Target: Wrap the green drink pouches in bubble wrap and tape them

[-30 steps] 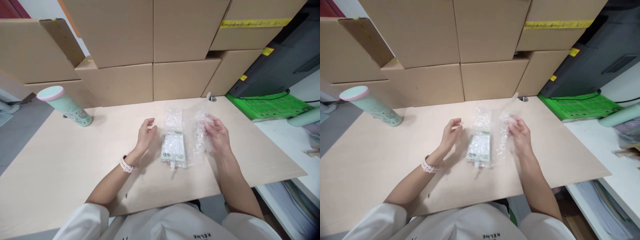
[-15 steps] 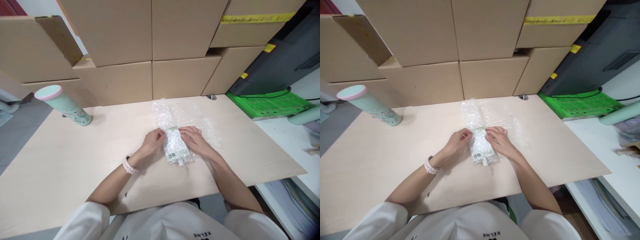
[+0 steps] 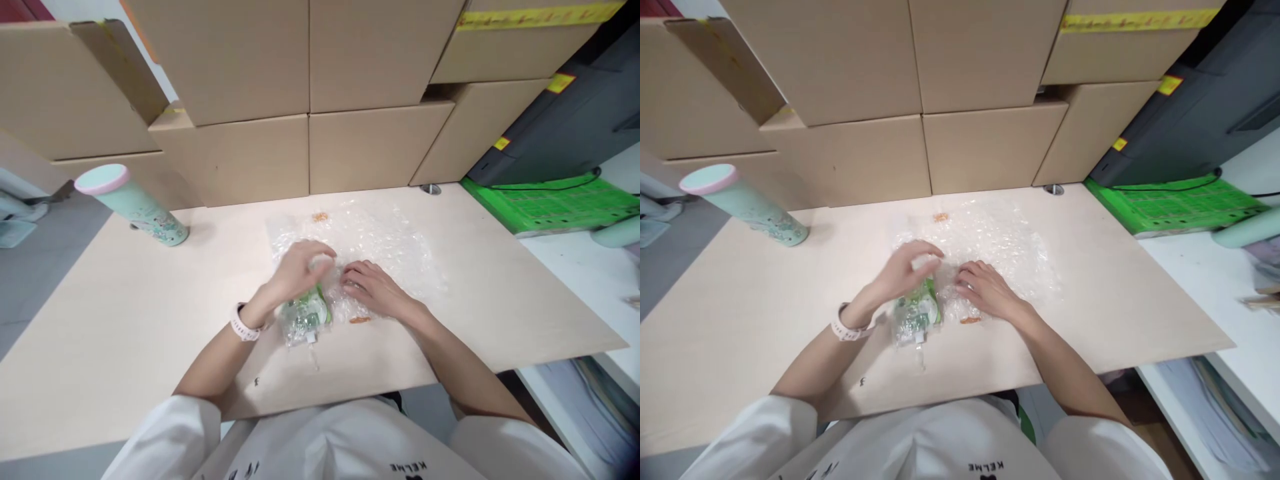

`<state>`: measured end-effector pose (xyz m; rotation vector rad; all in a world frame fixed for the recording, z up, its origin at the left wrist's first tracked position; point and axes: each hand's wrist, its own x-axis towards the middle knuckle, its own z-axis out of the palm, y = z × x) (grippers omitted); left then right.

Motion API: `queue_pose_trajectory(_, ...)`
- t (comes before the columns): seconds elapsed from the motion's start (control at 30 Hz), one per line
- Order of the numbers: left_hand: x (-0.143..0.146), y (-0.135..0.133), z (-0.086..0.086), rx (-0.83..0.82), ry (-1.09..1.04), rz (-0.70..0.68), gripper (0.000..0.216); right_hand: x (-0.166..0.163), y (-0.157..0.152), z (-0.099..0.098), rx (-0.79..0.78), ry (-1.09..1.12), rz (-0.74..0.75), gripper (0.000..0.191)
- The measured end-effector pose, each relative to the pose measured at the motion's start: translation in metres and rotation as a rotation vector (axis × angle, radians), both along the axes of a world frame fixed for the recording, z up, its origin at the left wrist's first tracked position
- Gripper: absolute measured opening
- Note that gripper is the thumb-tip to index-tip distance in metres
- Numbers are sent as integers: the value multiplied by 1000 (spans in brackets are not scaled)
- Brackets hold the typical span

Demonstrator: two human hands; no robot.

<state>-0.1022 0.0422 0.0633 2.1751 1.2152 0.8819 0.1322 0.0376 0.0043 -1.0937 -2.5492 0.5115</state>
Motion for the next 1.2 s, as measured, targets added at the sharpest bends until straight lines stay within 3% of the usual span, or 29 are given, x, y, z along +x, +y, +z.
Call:
queue_pose_trajectory(0.1,18,-11,-13,-16,336,-244,16,3,2,4,55,-117,-56,31)
queue_pose_trajectory(0.23,24,-19,-13,-3,394,-318,19,18,5,15,42,-209,-153,36)
queue_pose_trajectory(0.4,9,-22,-6,16,454,-256,20,39,10,18,93,-369,-472,39)
queue_pose_trajectory(0.47,-5,-25,-10,-12,476,-193,20,41,11,18,174,-387,-619,42)
queue_pose_trajectory(0.53,-21,-30,-18,-47,479,-160,16,37,9,20,186,-332,-675,46)
queue_pose_trajectory(0.7,-43,-49,-42,-42,439,-136,18,13,2,16,-97,-142,-487,38)
queue_pose_trajectory(0.8,-41,-55,-53,-8,407,-91,21,4,0,7,-221,5,-522,35)
queue_pose_trajectory(0.97,-39,-59,-65,17,337,-71,19,-5,-5,7,-678,642,-420,39)
queue_pose_trajectory(1.07,-40,-63,-72,97,216,125,19,-13,-10,23,-923,964,-389,44)
queue_pose_trajectory(1.2,-47,-64,-75,30,99,420,34,-33,-13,30,-1039,1176,-411,44)
